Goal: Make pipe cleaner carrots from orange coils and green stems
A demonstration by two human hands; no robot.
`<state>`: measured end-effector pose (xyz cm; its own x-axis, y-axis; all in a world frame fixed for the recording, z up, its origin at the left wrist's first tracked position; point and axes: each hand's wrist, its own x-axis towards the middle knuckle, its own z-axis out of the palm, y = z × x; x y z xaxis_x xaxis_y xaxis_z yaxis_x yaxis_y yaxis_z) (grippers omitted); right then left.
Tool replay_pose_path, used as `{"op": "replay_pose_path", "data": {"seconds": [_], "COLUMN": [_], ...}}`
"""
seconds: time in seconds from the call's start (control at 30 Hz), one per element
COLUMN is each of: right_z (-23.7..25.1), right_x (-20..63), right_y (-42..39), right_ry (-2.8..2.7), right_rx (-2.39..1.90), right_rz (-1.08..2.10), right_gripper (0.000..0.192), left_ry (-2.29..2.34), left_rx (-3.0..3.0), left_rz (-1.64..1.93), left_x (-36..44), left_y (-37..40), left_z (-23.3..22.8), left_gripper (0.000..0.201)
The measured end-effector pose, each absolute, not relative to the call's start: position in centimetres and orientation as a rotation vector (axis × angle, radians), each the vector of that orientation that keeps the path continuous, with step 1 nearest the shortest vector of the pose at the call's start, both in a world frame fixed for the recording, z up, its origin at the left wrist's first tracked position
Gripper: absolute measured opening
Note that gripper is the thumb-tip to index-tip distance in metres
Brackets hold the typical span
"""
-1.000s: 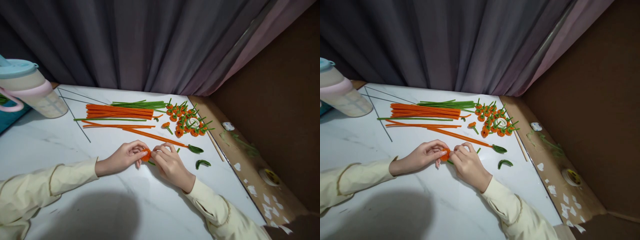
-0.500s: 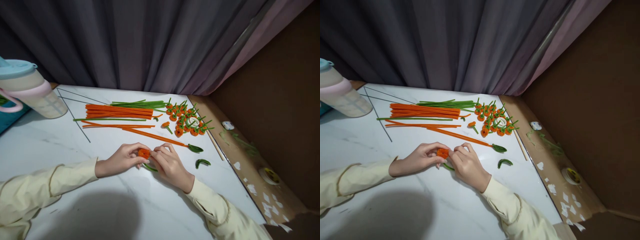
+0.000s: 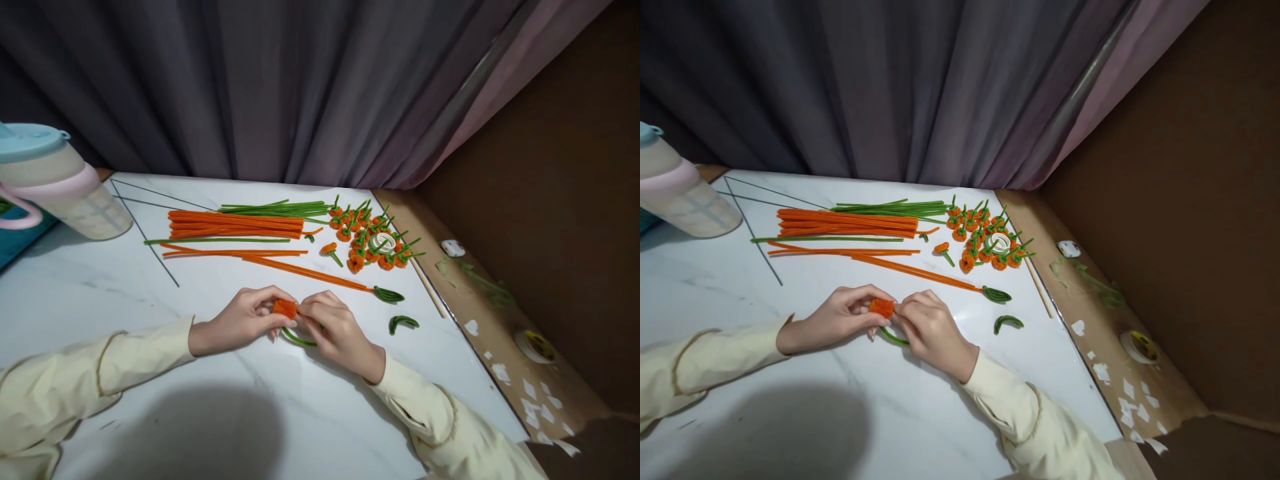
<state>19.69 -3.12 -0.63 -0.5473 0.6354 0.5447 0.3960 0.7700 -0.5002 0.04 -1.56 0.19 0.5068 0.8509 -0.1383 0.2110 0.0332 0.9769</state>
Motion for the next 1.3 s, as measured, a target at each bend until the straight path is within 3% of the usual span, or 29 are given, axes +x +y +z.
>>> {"op": "replay_pose_path", "data": {"seconds": [0.33,1.0,1.3], "right_z": [-0.2,-0.27,-0.02], "right_x": [20.33,19.72,19.66], "right_y": [-2.71,-3.11,-3.14], "right_ry": [-2.345,-2.331,-2.382], "right_rx": [-0.744,-0.703,-0.662], "right_rz": [0.325,0.235,0.015], "right_gripper": [0.019,0.014,0.016], "left_ry": [0.931,0.897,0.837], "left_rx": [1.998,2.12,2.178], "left_rz": [0.768,0.866,0.938], "left_x": [-0.5,-0.73,-0.57], "left_y": [-1.08,-1.46,-1.46], "left_z": [0.01,-0.32,-0.51], "left_gripper": [0.027,0.021,0.023]}}
